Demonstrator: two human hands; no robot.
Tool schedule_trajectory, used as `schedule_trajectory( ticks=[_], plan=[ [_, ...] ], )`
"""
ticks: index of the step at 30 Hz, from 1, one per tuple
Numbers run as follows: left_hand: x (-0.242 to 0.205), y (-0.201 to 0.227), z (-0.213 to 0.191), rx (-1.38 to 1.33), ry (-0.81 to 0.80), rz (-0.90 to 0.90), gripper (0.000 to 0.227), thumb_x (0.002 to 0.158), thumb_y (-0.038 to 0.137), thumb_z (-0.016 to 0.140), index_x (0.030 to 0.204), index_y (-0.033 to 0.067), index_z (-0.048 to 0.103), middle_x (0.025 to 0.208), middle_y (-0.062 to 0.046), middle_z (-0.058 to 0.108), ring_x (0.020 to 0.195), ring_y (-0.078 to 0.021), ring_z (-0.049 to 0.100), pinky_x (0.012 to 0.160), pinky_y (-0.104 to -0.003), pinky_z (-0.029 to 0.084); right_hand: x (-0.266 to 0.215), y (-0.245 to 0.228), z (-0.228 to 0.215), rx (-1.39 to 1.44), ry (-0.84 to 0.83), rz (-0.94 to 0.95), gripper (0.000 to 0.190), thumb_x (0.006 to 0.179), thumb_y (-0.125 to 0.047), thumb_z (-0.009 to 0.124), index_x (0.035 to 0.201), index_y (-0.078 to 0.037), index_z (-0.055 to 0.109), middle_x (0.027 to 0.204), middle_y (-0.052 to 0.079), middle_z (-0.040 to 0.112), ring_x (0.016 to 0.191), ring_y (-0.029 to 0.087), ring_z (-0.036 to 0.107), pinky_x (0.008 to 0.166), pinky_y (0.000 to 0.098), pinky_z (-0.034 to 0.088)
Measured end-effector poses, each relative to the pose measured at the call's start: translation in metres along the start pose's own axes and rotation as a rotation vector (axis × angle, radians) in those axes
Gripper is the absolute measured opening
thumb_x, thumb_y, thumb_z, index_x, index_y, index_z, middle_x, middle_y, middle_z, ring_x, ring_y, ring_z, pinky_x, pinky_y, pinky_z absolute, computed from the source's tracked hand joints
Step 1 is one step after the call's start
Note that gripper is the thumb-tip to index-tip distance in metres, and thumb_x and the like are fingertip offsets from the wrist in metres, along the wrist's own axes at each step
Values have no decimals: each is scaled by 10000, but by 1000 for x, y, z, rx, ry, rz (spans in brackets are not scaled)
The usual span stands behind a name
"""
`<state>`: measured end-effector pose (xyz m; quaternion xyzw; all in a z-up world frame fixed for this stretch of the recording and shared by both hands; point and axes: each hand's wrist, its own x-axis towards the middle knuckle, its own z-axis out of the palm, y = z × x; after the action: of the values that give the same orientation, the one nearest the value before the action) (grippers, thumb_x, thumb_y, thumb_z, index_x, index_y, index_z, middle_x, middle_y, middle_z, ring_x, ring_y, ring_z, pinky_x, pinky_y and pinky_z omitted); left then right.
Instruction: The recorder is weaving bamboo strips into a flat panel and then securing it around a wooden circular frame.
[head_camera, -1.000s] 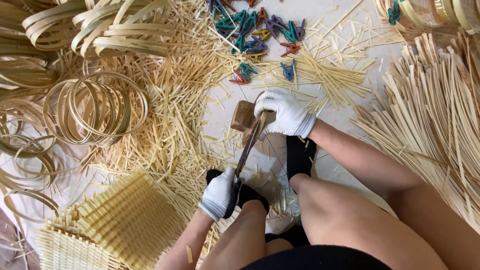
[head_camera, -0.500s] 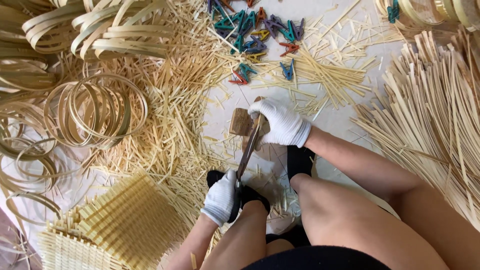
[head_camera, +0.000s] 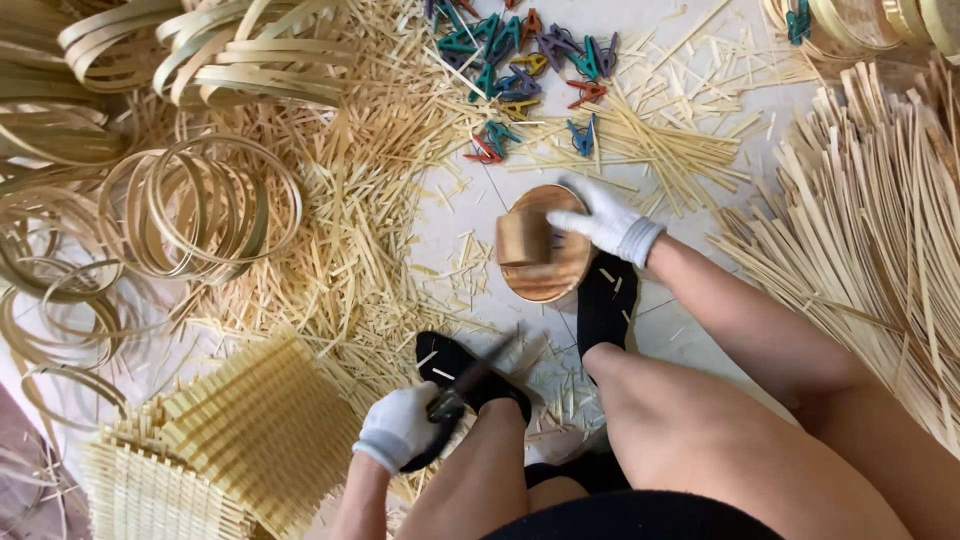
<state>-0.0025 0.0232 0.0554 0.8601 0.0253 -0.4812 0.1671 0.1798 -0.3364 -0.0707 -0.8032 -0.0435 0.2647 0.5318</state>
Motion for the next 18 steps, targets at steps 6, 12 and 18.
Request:
schedule_trajectory(
  ticks=[6,12,18],
  plan=[
    [11,-33,-17,-95,57,-158,387,747,515,667,1039,295,797,975,-99,781,914,-327,750,828,-425,584,-4,39,17,208,-38,68,717,912,-182,714,1537,-28,398,1472,157,574,1378,238,531,1162,360,404],
    [16,-61,-9,-103,559,-587,598,865,621,705,997,39,743,970,-225,737,940,-408,696,843,-476,560,12,23,22,266,-116,-2,807,757,11,755,1483,-14,403,1402,132,573,1328,228,524,1132,359,394],
    [68,-14,1,6,837,-226,298,964,239,623,1226,140,727,1178,-107,690,1082,-272,639,963,-418,542,8,46,54,448,-212,88,769,699,67,695,1438,-4,495,1337,127,644,1281,220,575,1101,348,447]
  ],
)
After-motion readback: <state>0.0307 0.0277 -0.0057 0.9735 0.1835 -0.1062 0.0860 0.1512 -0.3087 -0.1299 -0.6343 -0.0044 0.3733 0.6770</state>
